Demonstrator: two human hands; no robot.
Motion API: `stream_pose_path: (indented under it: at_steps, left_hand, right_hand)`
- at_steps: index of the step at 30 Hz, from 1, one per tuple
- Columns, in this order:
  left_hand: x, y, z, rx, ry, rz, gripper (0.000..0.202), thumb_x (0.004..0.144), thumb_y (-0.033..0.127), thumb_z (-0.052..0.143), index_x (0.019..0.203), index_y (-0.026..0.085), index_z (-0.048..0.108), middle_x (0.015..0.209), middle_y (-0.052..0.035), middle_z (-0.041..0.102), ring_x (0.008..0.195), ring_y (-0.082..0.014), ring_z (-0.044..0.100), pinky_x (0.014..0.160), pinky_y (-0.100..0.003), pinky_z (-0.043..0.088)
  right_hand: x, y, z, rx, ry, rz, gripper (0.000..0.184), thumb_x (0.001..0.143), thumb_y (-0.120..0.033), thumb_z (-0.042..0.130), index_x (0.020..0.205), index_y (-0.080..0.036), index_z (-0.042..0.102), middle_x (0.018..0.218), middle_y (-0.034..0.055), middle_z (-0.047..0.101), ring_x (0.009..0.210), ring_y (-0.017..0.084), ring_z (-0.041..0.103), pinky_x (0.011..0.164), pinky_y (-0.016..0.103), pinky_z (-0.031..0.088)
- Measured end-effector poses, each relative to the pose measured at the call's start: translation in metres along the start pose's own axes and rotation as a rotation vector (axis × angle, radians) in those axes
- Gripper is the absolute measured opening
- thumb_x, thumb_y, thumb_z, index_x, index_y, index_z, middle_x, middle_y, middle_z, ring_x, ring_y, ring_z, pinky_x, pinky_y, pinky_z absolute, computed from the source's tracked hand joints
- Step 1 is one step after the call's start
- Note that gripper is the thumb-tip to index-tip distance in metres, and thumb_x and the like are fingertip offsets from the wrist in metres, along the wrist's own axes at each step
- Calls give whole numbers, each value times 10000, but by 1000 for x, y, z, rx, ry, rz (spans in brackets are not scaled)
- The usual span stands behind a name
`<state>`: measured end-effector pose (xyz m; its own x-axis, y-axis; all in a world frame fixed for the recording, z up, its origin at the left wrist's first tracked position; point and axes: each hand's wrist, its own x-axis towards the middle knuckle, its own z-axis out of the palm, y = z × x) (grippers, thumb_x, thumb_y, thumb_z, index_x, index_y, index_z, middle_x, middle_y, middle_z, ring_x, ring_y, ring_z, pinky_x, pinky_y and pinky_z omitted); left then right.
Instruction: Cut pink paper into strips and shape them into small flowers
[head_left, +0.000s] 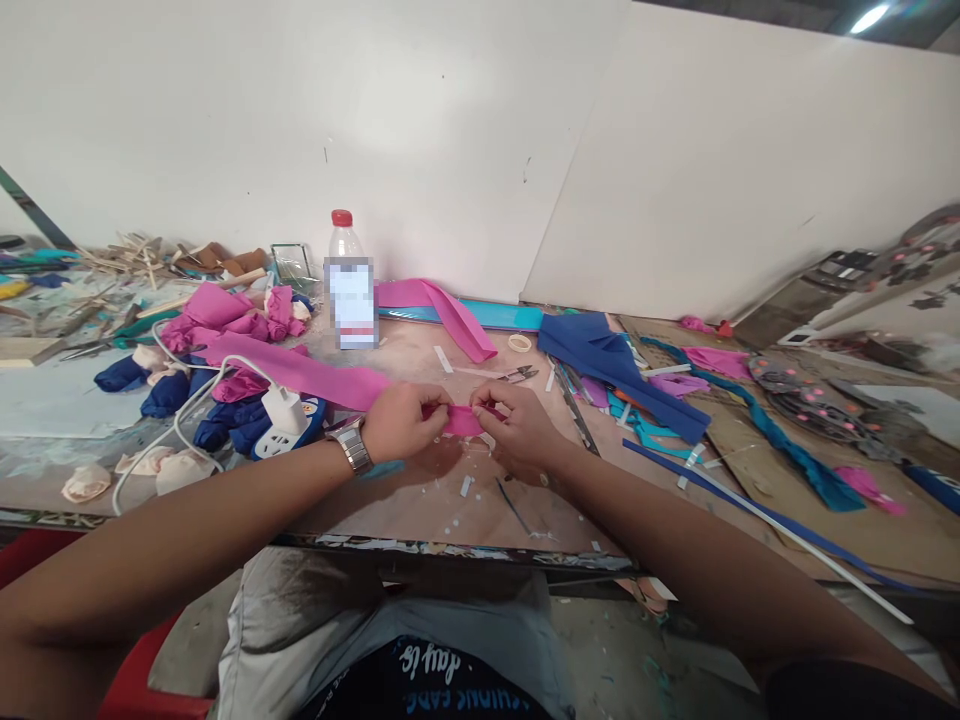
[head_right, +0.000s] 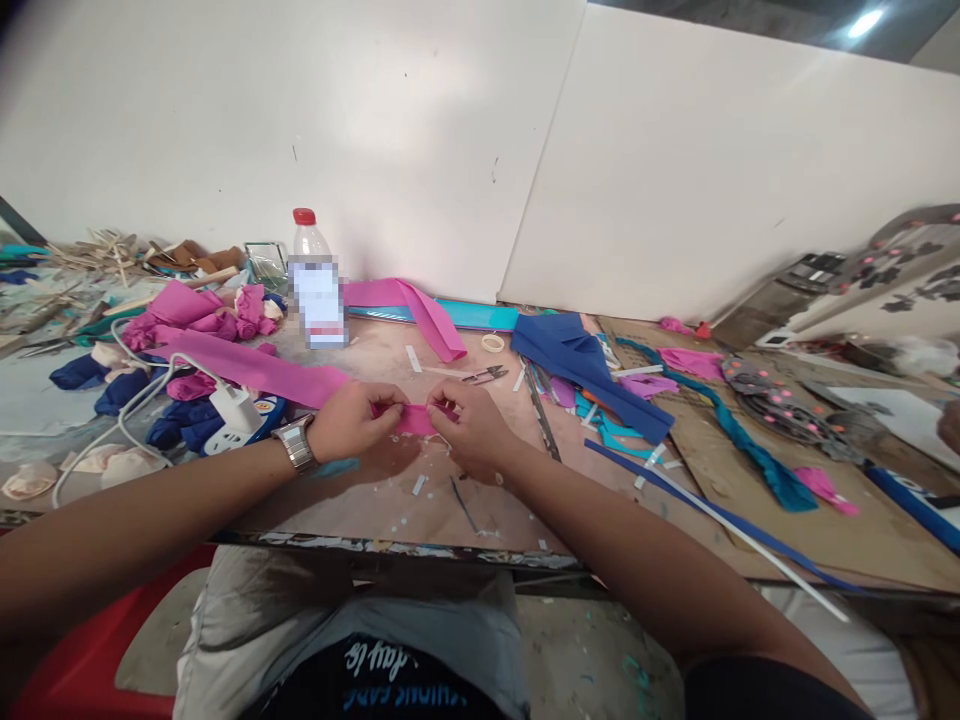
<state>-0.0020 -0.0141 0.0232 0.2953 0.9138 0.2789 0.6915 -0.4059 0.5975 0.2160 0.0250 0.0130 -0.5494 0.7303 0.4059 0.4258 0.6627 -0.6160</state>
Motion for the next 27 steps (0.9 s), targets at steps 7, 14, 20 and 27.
stream_pose_path:
  at_steps: [7, 14, 20, 27]
  left_hand:
    - [2, -3, 1, -4, 13, -54, 288, 806, 195, 489, 882, 188, 767, 792, -20, 750, 698, -167, 625, 674, -279, 433]
    - [-1, -1, 0, -85, -93, 71, 208, 815, 283, 568, 850, 172, 741, 737, -25, 709, 673, -159, 580, 666, -264, 434]
    - [-2, -3, 2, -114, -130, 115, 260, 895, 324, 536, 815, 160, 722, 679, -10, 663, 628, -137, 543, 633, -252, 389]
    - [-1, -3, 3, -104, -119, 97, 273, 918, 301, 521, 824, 165, 739, 690, -11, 677, 622, -133, 542, 621, -255, 366]
  right_hand:
    - [1, 2, -1, -2, 32, -19, 75, 859, -208, 566, 803, -189, 611, 770, 5, 638, 728, 155, 569, 700, 282, 419]
    - [0, 2, 0, 10, -37, -40, 125, 912, -265, 567, 871, -183, 651, 826, 25, 671, 756, 161, 593, 706, 286, 437]
    - [0, -1, 0, -3, -66, -55, 143, 905, -289, 578, 862, -179, 659, 803, 26, 664, 736, 160, 587, 690, 286, 434]
    - [-1, -4, -1, 31, -106, -88, 148, 903, -298, 596, 926, -181, 684, 869, 45, 700, 794, 175, 624, 730, 295, 466]
